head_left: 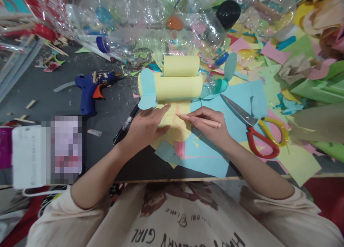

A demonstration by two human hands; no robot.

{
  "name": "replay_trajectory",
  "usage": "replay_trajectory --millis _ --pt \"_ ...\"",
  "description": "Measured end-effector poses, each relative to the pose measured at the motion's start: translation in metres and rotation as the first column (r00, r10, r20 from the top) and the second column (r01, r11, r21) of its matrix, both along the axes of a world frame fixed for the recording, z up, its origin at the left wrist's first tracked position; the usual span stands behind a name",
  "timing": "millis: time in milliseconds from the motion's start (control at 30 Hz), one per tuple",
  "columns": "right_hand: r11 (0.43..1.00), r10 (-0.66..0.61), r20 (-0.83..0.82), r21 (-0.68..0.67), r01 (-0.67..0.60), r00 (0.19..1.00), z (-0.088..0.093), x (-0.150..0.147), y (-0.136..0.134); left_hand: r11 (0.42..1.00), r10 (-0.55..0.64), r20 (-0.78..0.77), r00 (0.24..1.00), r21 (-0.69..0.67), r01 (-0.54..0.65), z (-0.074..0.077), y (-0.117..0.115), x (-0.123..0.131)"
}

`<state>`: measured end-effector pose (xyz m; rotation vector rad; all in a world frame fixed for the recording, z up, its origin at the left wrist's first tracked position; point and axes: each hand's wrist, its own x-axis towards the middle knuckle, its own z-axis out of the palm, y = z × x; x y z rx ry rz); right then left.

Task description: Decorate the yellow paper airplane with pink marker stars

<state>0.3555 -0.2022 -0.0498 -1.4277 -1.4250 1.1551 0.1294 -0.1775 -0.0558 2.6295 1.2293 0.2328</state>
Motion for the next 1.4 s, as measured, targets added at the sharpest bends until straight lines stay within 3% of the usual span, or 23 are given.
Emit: replay_trajectory --millis 367,667,1267,1400 --pt "0.995 0.095 -0.003 -0.015 -0.095 0.995 0.0008 -0.0011 -0.0028 1.000 -0.008 0.007 1.000 -0.005 0.008 0.0006 0.0000 -0.0008" --pt "0.998 -0.023 -0.018 0.050 0.023 1.000 0.0004 0.0004 -0.0004 1.000 -0.001 -0.003 1.000 -0.019 0.001 0.0008 0.0001 -0.0005" --pt "0.993 0.114 0.018 0.013 -0.115 0.993 0.0023 -0.0016 -0.0026 1.000 0.000 -0.013 1.000 -0.013 0.000 0.0023 0.0004 -0.0001" --pt "1.000 0.015 -0.008 -0.009 -0.015 1.000 0.0023 0.0010 -0.0016 1.000 -0.015 0.009 1.000 -0.011 0.015 0.0026 0.0005 -0.0005"
